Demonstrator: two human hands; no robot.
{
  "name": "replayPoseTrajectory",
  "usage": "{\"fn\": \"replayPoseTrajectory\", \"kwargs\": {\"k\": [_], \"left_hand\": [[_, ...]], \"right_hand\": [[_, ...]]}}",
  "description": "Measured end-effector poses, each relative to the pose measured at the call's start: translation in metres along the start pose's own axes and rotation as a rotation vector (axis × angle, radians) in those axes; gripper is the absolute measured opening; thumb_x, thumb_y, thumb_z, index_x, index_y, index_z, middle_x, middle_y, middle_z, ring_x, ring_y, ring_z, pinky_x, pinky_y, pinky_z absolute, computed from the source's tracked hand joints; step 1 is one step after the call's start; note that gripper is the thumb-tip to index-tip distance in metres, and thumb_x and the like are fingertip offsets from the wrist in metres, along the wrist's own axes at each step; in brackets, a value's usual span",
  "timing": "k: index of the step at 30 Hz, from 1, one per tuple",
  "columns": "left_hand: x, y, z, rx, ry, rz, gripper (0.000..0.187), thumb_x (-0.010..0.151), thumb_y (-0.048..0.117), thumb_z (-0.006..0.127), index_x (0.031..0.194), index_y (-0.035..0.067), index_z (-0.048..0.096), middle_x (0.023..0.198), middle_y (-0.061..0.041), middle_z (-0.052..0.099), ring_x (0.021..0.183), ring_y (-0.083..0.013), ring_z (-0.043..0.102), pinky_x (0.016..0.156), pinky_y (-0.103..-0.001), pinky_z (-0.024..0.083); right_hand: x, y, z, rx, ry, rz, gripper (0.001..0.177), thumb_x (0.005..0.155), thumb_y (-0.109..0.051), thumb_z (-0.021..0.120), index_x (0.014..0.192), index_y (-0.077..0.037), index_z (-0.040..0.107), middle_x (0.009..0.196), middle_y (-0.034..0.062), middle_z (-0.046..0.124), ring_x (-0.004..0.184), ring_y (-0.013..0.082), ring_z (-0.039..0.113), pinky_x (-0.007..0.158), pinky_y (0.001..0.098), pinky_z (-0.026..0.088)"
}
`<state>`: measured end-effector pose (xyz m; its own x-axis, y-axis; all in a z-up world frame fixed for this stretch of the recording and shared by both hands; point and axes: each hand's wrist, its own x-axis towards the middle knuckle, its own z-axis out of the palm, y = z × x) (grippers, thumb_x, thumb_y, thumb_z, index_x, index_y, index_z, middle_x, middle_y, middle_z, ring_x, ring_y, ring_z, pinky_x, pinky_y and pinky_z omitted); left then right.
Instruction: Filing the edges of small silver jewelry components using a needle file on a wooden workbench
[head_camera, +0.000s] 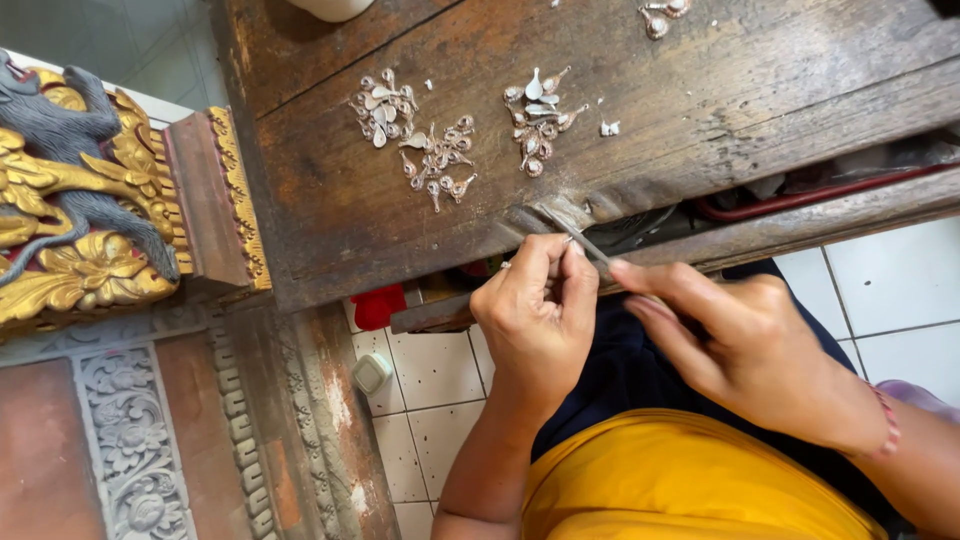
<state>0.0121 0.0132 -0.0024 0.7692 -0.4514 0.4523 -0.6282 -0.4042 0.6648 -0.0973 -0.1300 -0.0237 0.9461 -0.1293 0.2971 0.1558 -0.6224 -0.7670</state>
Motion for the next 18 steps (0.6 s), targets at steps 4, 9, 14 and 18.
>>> {"fn": "replayPoseTrajectory", "kwargs": {"k": [4, 9, 14, 18], "left_hand": [[-0.002, -0.003, 0.002, 0.048, 0.012, 0.045, 0.008, 0.096, 0.003, 0.06, 0.088, 0.006, 0.06, 0.062, -0.004, 0.053, 0.05, -0.0214, 0.051, 0.054, -0.035, 0.044], [-0.005, -0.005, 0.006, 0.096, 0.025, 0.066, 0.006, 0.098, 0.006, 0.06, 0.092, 0.007, 0.062, 0.067, -0.006, 0.061, 0.055, -0.0248, 0.058, 0.058, -0.037, 0.047], [-0.003, -0.006, 0.004, 0.05, 0.027, 0.045, 0.008, 0.095, 0.002, 0.059, 0.089, 0.006, 0.06, 0.065, -0.005, 0.057, 0.053, -0.0224, 0.056, 0.057, -0.036, 0.046], [-0.003, -0.007, 0.005, 0.067, 0.01, 0.043, 0.007, 0.097, 0.005, 0.059, 0.09, 0.006, 0.061, 0.065, -0.005, 0.056, 0.053, -0.0233, 0.055, 0.056, -0.036, 0.045]], "right_hand": [[-0.014, -0.006, -0.018, 0.06, -0.093, 0.141, 0.037, 0.092, -0.017, 0.064, 0.129, -0.011, 0.068, 0.086, -0.0026, 0.075, 0.039, 0.0125, 0.052, 0.046, 0.0286, 0.044], [0.009, 0.001, 0.006, -0.044, 0.001, -0.027, 0.032, 0.098, -0.012, 0.063, 0.13, -0.006, 0.063, 0.084, 0.0037, 0.076, 0.045, 0.0151, 0.064, 0.046, 0.0329, 0.048], [-0.003, -0.009, -0.007, 0.044, -0.073, 0.062, 0.035, 0.096, -0.016, 0.062, 0.131, -0.011, 0.064, 0.081, 0.0017, 0.071, 0.035, 0.0173, 0.052, 0.043, 0.0328, 0.042], [-0.006, 0.005, 0.009, -0.046, -0.023, 0.014, 0.036, 0.096, -0.013, 0.063, 0.131, -0.007, 0.062, 0.096, 0.0032, 0.078, 0.046, 0.0157, 0.062, 0.047, 0.0313, 0.047]]}}
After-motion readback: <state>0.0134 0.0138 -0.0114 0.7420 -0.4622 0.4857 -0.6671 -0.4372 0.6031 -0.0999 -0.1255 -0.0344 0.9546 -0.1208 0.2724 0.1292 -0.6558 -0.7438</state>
